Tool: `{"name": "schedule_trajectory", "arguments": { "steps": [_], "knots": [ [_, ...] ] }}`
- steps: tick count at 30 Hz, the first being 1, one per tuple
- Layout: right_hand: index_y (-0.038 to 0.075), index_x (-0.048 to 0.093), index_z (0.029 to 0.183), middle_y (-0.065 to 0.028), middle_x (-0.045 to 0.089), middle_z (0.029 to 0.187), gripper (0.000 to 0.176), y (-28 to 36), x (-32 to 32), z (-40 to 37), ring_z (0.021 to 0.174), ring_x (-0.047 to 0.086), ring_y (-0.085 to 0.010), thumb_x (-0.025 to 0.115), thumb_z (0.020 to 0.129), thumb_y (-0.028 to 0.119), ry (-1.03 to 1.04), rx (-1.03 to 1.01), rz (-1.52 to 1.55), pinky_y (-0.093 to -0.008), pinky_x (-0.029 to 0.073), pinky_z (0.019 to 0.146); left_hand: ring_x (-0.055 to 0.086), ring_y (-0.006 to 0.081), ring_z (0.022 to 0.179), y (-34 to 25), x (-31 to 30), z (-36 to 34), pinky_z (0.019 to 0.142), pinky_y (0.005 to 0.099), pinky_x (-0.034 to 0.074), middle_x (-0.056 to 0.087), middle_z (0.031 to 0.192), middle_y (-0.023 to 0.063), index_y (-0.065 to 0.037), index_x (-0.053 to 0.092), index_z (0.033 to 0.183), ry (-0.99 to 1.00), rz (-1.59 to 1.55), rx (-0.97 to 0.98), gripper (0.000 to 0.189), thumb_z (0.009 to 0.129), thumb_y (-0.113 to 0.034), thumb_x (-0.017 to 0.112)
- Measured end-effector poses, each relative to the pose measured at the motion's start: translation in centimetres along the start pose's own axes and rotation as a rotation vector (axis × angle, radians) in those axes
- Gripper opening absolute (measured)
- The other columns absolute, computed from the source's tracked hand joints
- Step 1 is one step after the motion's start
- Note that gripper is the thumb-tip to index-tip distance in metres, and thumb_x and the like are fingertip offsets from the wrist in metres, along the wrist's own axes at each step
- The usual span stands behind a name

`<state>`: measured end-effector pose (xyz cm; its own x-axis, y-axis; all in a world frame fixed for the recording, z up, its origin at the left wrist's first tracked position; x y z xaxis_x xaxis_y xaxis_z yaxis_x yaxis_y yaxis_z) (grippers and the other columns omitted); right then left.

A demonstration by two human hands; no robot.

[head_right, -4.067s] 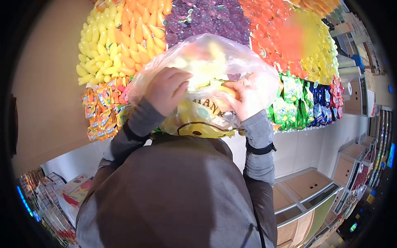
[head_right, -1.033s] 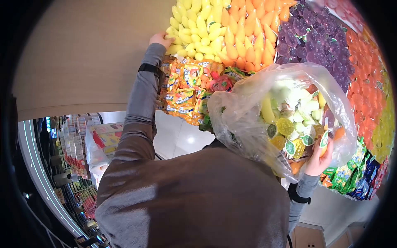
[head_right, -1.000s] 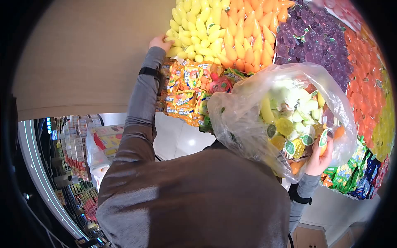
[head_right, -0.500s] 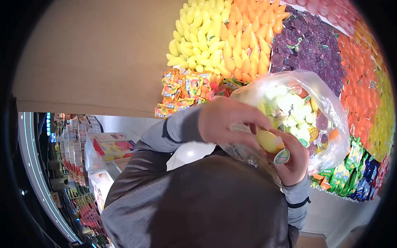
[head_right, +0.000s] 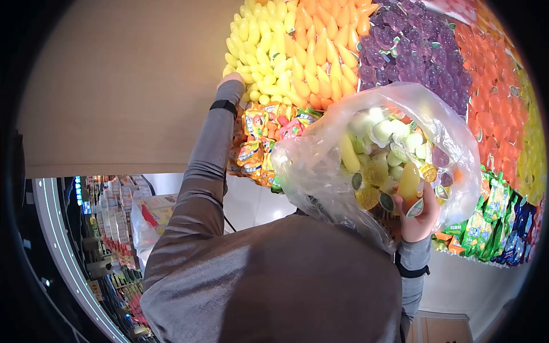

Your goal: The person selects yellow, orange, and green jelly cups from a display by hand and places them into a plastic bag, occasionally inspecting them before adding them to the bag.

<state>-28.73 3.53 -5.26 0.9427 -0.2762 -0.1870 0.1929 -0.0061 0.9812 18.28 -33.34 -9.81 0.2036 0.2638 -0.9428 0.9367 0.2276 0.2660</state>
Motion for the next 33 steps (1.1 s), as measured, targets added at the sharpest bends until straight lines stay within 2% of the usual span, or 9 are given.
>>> {"name": "schedule_trajectory", "arguments": {
  "steps": [3, 4, 7, 10, 17, 20, 24, 29, 33],
  "knots": [
    [-0.003, 0.051, 0.115, -0.0070, 0.063, 0.091, 0.038, -0.6, -0.2, 0.2, 0.087, 0.058, -0.0143, 0.065, 0.079, -0.003, 0.013, -0.014, 0.084, -0.0262, 0.046, 0.078, 0.062, 0.0261, 0.104, 0.3, 2.5, 2.6, 0.083, 0.0383, 0.051, 0.063, 0.114, 0.0122, -0.010, 0.066, 0.106, 0.073, -0.055, 0.025, 0.029, 0.080, -0.023, 0.061],
    [-0.003, 0.051, 0.116, -0.0071, 0.063, 0.091, 0.039, -0.7, -0.3, 0.3, 0.087, 0.058, -0.0143, 0.065, 0.079, -0.003, 0.029, -0.023, 0.073, -0.0260, 0.046, 0.078, 0.061, 0.0267, 0.105, 1.1, 3.7, 4.5, 0.084, 0.0373, 0.050, 0.063, 0.115, 0.0119, -0.008, 0.066, 0.106, 0.008, -0.098, -0.047, 0.030, 0.080, -0.022, 0.062],
    [-0.004, 0.050, 0.117, -0.0075, 0.063, 0.092, 0.040, -0.7, -0.3, 0.3, 0.087, 0.058, -0.0145, 0.065, 0.080, -0.002, 0.064, -0.034, 0.055, -0.0258, 0.046, 0.078, 0.061, 0.0276, 0.105, 1.7, 1.5, 1.6, 0.084, 0.0364, 0.050, 0.063, 0.113, 0.0129, -0.008, 0.066, 0.106, 0.023, -0.253, -0.150, 0.030, 0.080, -0.023, 0.062],
    [-0.003, 0.051, 0.117, -0.0074, 0.063, 0.091, 0.039, -0.6, -0.6, 0.4, 0.086, 0.058, -0.0146, 0.065, 0.080, 0.000, 0.074, -0.022, 0.061, -0.0259, 0.046, 0.078, 0.061, 0.0284, 0.104, 1.0, 3.0, 4.7, 0.084, 0.0360, 0.050, 0.064, 0.110, 0.0142, -0.007, 0.067, 0.104, -0.038, -0.120, 0.056, 0.030, 0.078, -0.022, 0.064],
    [-0.001, 0.053, 0.113, -0.0063, 0.063, 0.088, 0.038, -0.7, -0.6, 0.5, 0.085, 0.059, -0.0142, 0.068, 0.078, 0.002, 0.059, -0.049, 0.067, -0.0270, 0.046, 0.078, 0.062, 0.0291, 0.101, 0.8, 0.3, 0.7, 0.085, 0.0377, 0.050, 0.064, 0.109, 0.0151, -0.005, 0.067, 0.101, 0.014, -0.121, -0.077, 0.038, 0.072, -0.029, 0.071],
    [-0.001, 0.054, 0.111, -0.0054, 0.064, 0.087, 0.038, -0.6, -0.5, 0.7, 0.083, 0.060, -0.0138, 0.069, 0.077, 0.003, 0.057, -0.027, 0.096, -0.0270, 0.046, 0.078, 0.062, 0.0296, 0.100, 0.6, -1.5, -1.3, 0.085, 0.0380, 0.050, 0.065, 0.107, 0.0170, -0.004, 0.067, 0.101, -0.112, -0.172, -0.078, 0.044, 0.068, -0.033, 0.074],
    [0.000, 0.055, 0.111, -0.0048, 0.064, 0.087, 0.037, 0.4, -0.6, 0.9, 0.083, 0.060, -0.0138, 0.070, 0.077, 0.004, 0.081, -0.069, 0.074, -0.0271, 0.046, 0.078, 0.063, 0.0315, 0.098, 1.8, -1.9, -1.1, 0.083, 0.0377, 0.051, 0.065, 0.105, 0.0184, -0.001, 0.066, 0.100, -0.153, -0.232, -0.073, 0.047, 0.065, -0.033, 0.076],
    [0.000, 0.054, 0.112, -0.0051, 0.064, 0.088, 0.038, -0.5, -0.6, 0.7, 0.083, 0.060, -0.0136, 0.070, 0.077, 0.005, 0.060, -0.024, 0.103, -0.0273, 0.046, 0.078, 0.065, 0.0291, 0.093, 6.1, -3.3, 1.3, 0.082, 0.0361, 0.051, 0.068, 0.096, 0.0158, -0.006, 0.070, 0.093, -0.152, -0.292, -0.090, 0.037, 0.064, -0.028, 0.075],
    [-0.001, 0.053, 0.115, -0.0056, 0.064, 0.089, 0.041, -1.0, -0.5, 0.6, 0.085, 0.060, -0.0139, 0.069, 0.078, 0.003, 0.062, -0.002, 0.111, -0.0277, 0.046, 0.079, 0.066, 0.0279, 0.088, 5.8, -6.0, -1.8, 0.081, 0.0353, 0.052, 0.069, 0.088, 0.0140, -0.008, 0.071, 0.089, -0.234, -0.291, -0.053, 0.030, 0.064, -0.024, 0.072]
  ]
}}
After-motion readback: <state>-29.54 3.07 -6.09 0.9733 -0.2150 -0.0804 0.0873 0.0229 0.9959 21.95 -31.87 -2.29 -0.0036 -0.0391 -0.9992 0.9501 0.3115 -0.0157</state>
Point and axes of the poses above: each hand's wrist, its own z-axis towards the middle knuckle, its own x-axis out of the palm, y = z × x, the point moved 9 cm from there along z, towards the middle knuckle
